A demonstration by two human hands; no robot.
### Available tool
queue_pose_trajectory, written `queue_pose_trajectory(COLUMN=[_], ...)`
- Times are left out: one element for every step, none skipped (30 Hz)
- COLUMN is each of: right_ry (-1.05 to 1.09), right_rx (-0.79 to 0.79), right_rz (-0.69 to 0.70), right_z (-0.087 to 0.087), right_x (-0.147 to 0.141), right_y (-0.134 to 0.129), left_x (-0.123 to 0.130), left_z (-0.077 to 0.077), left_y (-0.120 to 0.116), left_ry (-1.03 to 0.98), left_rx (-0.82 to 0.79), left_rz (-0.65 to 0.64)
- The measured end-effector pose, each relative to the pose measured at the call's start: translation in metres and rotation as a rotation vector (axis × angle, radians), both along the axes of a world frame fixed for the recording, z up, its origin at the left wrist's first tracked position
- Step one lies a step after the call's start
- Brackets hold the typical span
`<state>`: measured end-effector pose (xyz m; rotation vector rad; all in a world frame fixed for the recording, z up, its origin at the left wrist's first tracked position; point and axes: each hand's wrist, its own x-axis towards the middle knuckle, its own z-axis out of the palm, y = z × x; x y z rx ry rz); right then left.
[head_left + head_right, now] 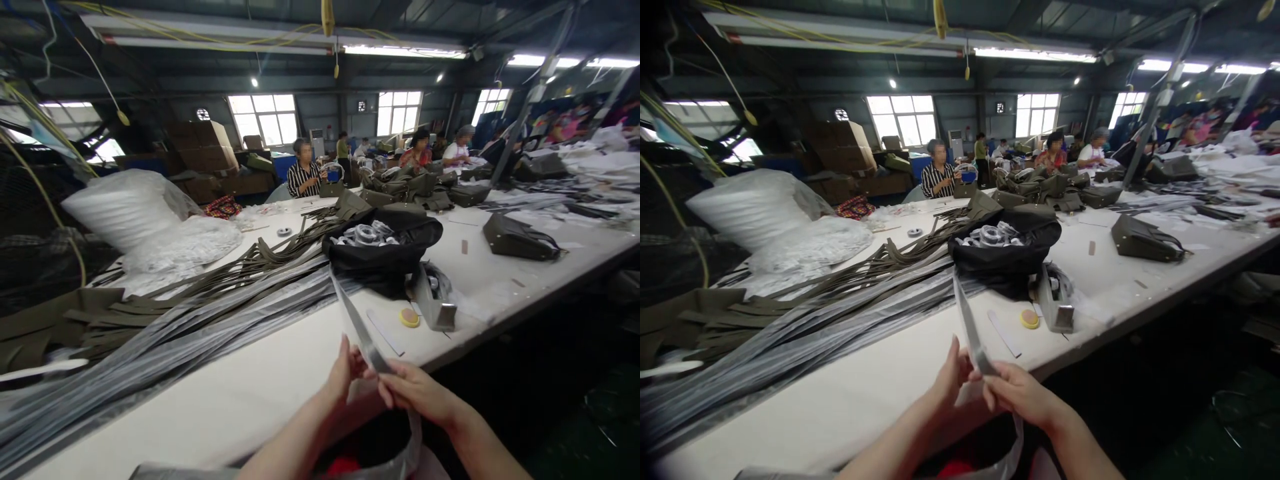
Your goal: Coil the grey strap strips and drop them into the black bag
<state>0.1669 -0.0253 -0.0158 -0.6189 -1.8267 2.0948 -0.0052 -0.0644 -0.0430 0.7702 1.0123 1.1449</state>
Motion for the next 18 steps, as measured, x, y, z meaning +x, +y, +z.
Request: queue_pose_trajectory(right_ry=[-0.051,-0.111,-0.176,-0.251,-0.345,-0.453,-0.554,-0.626,-0.648,-0.607,-0.506,-0.368,-0.225,-0.097,0.001,0.067,0.101,0.110], right_rx=[0.042,0.080,0.116,0.151,0.189,0.241,0.311,0.397,0.474,0.510,0.489,0.409,0.284,0.143,0.008,-0.100,-0.174,-0.214], right_rz=[0.171,0.328,0.446,0.505,0.489,0.401,0.260,0.096,-0.063,-0.190,-0.267,-0.307,-0.319,-0.319,-0.321,-0.334,-0.354,-0.368], right_z=[0.000,-0.002,-0.008,-0.017,-0.028,-0.039,-0.049,-0.057,-0.061,-0.061,-0.058,-0.052,-0.044,-0.035,-0.026,-0.019,-0.014,-0.011], right_x=[0.010,0.020,0.029,0.039,0.047,0.055,0.061,0.066,0.069,0.070,0.069,0.065,0.059,0.052,0.044,0.037,0.031,0.027], right_y=[-0.003,-0.005,-0.004,-0.002,0.002,0.008,0.014,0.021,0.027,0.032,0.034,0.034,0.032,0.028,0.024,0.019,0.015,0.012], left_x=[-0.014,-0.027,-0.040,-0.050,-0.058,-0.063,-0.062,-0.057,-0.048,-0.034,-0.016,0.002,0.021,0.038,0.053,0.063,0.068,0.070], left_z=[0.011,0.021,0.030,0.038,0.044,0.048,0.049,0.047,0.043,0.036,0.028,0.018,0.008,-0.001,-0.010,-0.017,-0.022,-0.024], left_y=[0.012,0.022,0.031,0.039,0.044,0.047,0.047,0.045,0.041,0.035,0.026,0.016,0.004,-0.007,-0.019,-0.028,-0.035,-0.039], left_ry=[-0.173,-0.316,-0.420,-0.484,-0.508,-0.494,-0.449,-0.382,-0.300,-0.209,-0.120,-0.035,0.035,0.096,0.156,0.213,0.262,0.296], left_rx=[-0.028,-0.045,-0.050,-0.046,-0.031,-0.005,0.027,0.061,0.092,0.116,0.134,0.148,0.156,0.162,0.169,0.175,0.177,0.178], left_rz=[0.080,0.149,0.232,0.321,0.406,0.476,0.512,0.503,0.445,0.349,0.237,0.114,-0.001,-0.102,-0.207,-0.310,-0.395,-0.463])
